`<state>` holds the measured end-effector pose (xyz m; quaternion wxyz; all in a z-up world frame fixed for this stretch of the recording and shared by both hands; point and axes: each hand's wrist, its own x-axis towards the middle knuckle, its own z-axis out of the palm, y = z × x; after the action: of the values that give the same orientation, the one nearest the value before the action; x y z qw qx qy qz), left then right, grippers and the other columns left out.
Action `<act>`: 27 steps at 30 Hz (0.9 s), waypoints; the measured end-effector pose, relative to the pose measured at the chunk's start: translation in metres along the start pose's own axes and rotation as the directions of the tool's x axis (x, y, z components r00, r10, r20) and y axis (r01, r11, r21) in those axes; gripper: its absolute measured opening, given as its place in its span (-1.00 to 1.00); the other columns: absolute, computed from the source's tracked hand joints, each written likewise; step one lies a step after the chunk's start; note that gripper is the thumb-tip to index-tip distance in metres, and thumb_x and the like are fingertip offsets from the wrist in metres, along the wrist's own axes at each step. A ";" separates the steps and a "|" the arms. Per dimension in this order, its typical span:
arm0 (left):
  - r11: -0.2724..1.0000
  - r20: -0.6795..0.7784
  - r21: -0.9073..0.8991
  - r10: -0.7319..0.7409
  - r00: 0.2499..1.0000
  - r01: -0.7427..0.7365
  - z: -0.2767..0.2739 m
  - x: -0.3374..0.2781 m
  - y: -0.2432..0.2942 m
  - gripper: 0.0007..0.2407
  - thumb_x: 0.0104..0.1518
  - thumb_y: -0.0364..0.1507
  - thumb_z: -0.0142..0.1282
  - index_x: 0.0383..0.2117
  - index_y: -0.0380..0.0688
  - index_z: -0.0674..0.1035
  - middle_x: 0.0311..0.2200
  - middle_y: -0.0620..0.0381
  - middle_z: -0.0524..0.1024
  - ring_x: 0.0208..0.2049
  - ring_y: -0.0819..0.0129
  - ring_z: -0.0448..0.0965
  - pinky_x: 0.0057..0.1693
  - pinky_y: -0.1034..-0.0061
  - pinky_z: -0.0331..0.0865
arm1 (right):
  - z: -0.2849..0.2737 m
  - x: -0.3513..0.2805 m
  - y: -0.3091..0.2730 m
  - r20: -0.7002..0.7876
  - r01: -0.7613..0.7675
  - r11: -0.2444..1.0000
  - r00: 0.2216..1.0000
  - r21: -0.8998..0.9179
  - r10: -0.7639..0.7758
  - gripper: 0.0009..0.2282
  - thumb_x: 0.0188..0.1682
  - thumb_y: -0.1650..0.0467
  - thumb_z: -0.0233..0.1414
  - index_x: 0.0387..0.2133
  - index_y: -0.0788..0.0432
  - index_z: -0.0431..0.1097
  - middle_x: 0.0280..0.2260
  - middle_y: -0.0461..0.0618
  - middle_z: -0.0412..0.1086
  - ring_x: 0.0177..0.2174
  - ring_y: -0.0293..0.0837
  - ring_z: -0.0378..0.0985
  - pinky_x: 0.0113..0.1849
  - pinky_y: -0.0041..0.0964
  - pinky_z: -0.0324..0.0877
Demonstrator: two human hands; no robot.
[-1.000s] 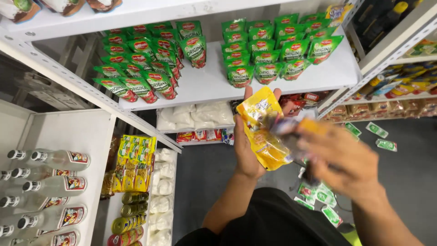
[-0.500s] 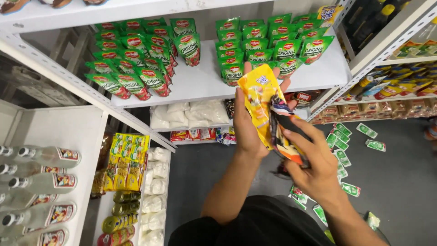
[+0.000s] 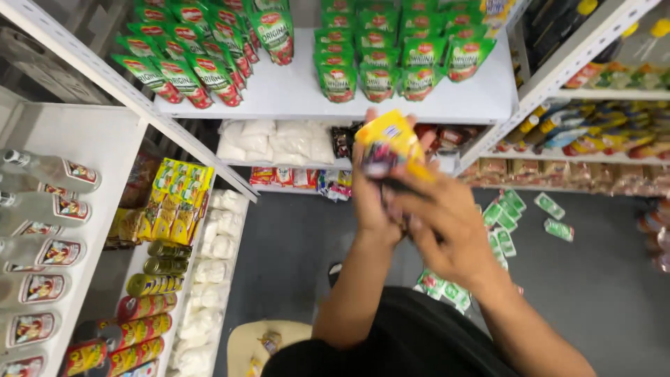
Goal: Wiping and organizing food pouches and condiments on grocery store shelves.
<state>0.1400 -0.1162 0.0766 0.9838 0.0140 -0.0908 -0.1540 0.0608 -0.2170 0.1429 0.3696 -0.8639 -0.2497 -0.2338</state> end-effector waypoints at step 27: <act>0.881 -0.494 0.434 0.407 0.768 -0.188 0.032 -0.004 -0.024 -0.42 0.20 0.10 -0.13 0.35 0.25 0.34 0.32 -0.01 0.35 0.15 -0.09 0.51 0.23 -0.05 0.42 | -0.032 -0.011 0.037 0.218 0.084 0.987 0.974 -0.134 -0.054 -0.84 -0.11 0.30 0.17 -0.28 0.01 0.55 -0.38 0.09 0.39 -0.39 0.18 0.50 -0.34 0.07 0.46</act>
<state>0.1232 -0.1374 0.1063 0.9568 0.2245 0.1807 0.0373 0.0672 -0.2663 0.1372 0.2696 -0.8990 -0.3006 -0.1696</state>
